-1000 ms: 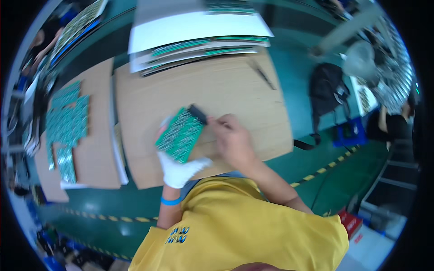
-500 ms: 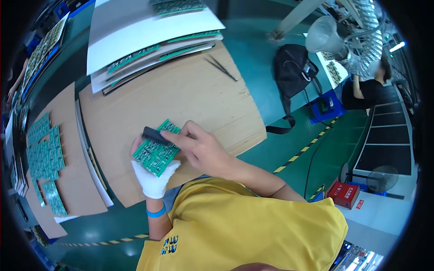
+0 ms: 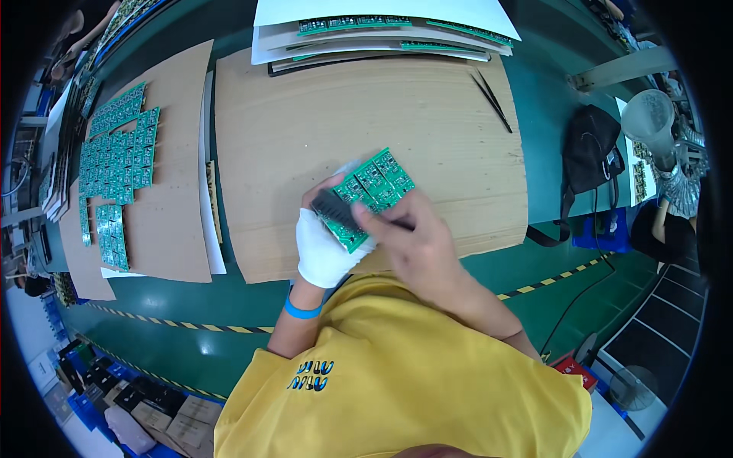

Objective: Cleaning and inspecting printed circuit boards using a small brush at a manual assembly station.

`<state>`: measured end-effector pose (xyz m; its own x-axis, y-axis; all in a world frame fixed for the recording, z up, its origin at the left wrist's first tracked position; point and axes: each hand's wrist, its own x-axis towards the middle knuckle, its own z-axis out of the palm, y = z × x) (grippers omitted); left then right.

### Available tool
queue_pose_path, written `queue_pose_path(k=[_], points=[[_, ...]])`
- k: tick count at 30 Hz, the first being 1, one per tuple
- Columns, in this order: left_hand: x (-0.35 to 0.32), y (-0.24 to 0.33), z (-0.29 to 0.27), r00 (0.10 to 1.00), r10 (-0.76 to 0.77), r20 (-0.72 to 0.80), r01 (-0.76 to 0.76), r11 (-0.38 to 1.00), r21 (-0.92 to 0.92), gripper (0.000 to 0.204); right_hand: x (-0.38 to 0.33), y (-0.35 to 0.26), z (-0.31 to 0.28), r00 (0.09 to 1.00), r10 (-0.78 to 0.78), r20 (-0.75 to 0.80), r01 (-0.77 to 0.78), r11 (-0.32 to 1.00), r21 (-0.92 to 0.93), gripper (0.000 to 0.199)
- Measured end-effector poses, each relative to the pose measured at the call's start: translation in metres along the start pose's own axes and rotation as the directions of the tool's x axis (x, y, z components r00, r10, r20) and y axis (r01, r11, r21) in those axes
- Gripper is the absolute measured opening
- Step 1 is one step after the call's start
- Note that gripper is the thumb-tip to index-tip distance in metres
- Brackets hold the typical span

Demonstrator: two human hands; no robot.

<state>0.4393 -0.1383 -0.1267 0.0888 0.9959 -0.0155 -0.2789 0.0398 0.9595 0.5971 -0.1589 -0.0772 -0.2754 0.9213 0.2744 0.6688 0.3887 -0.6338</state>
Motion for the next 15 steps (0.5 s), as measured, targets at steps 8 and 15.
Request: queue_pose_path(k=[8,15], points=[[0.001,-0.010,-0.005,0.991,0.135,0.010,-0.135,0.990,0.038,0.088,-0.006,-0.010,-0.004,0.991,0.133,-0.033,-0.126,0.980,0.154,0.028],[0.008,-0.017,-0.010,0.982,0.188,0.036,-0.191,0.966,0.172,0.089,-0.006,0.016,-0.014,0.991,0.100,-0.085,-0.112,0.983,-0.145,0.022]])
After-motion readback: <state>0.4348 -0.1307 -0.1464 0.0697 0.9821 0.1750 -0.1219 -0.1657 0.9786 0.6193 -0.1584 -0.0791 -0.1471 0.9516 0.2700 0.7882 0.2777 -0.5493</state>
